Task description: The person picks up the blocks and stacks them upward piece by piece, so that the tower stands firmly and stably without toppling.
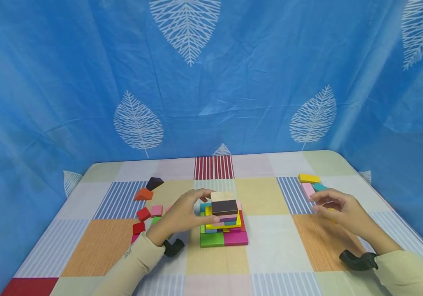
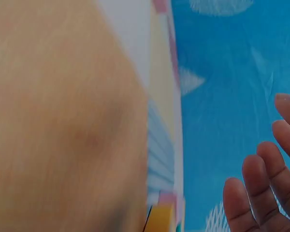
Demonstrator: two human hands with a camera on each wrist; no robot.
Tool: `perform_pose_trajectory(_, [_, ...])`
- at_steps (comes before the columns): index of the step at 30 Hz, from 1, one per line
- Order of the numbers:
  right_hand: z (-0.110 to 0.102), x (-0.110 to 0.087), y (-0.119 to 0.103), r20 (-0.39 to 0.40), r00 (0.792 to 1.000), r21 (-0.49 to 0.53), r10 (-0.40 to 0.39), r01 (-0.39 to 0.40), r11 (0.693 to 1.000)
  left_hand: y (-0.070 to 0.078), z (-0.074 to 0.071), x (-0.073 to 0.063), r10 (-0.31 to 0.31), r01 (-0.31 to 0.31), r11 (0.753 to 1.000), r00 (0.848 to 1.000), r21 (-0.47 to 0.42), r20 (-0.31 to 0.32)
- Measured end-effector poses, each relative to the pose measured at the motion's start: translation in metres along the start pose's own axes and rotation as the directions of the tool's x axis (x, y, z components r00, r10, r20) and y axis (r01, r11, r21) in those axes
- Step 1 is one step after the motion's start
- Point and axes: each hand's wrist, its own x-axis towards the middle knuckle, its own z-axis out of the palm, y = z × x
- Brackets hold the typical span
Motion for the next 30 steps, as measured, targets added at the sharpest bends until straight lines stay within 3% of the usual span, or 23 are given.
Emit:
perform_pose_trajectory(5, [-0.014, -0.009, 0.012, -0.012, 0.996, -0.144, 0.090, -0.091, 0.985, 0.001, -0.001, 0.000, -0.009, 0.009, 1.000, 1.000, -0.007, -0.001])
perform_pose_trajectory(8, [-0.024, -0.013, 0.018, -0.004, 0.979, -0.266, 0.204, -0.198, 0.944, 0.000, -0.001, 0.000, -0.001, 0.001, 1.000, 1.000, -0.004, -0.001])
perform_pose_trajectory(11, [-0.033, -0.013, 0.023, 0.038, 0.943, -0.372, 0.329, -0.292, 0.881, -0.001, -0.001, 0.000, 0.004, -0.004, 1.000, 1.000, 0.001, -0.003])
perform_pose_trajectory(14, [-0.040, -0.012, 0.027, 0.099, 0.892, -0.423, 0.442, -0.365, 0.829, -0.001, -0.001, 0.000, 0.005, -0.005, 1.000, 1.000, 0.010, -0.003])
perform_pose_trajectory(17, [-0.042, -0.012, 0.031, 0.128, 0.849, -0.430, 0.513, -0.419, 0.800, -0.002, -0.001, 0.000, -0.001, 0.001, 1.000, 1.000, 0.004, 0.002])
perform_pose_trajectory(19, [-0.042, -0.011, 0.032, 0.127, 0.832, -0.423, 0.540, -0.447, 0.789, -0.002, -0.001, 0.000, -0.005, 0.005, 1.000, 1.000, -0.001, 0.007])
perform_pose_trajectory(24, [-0.039, -0.010, 0.032, 0.110, 0.824, -0.409, 0.556, -0.472, 0.781, -0.003, -0.001, 0.000, -0.010, 0.010, 1.000, 1.000, -0.003, 0.015])
perform_pose_trajectory(30, [-0.037, -0.008, 0.028, 0.108, 0.838, -0.425, 0.535, -0.447, 0.787, -0.001, -0.001, -0.001, -0.014, 0.014, 1.000, 1.000, -0.003, 0.019])
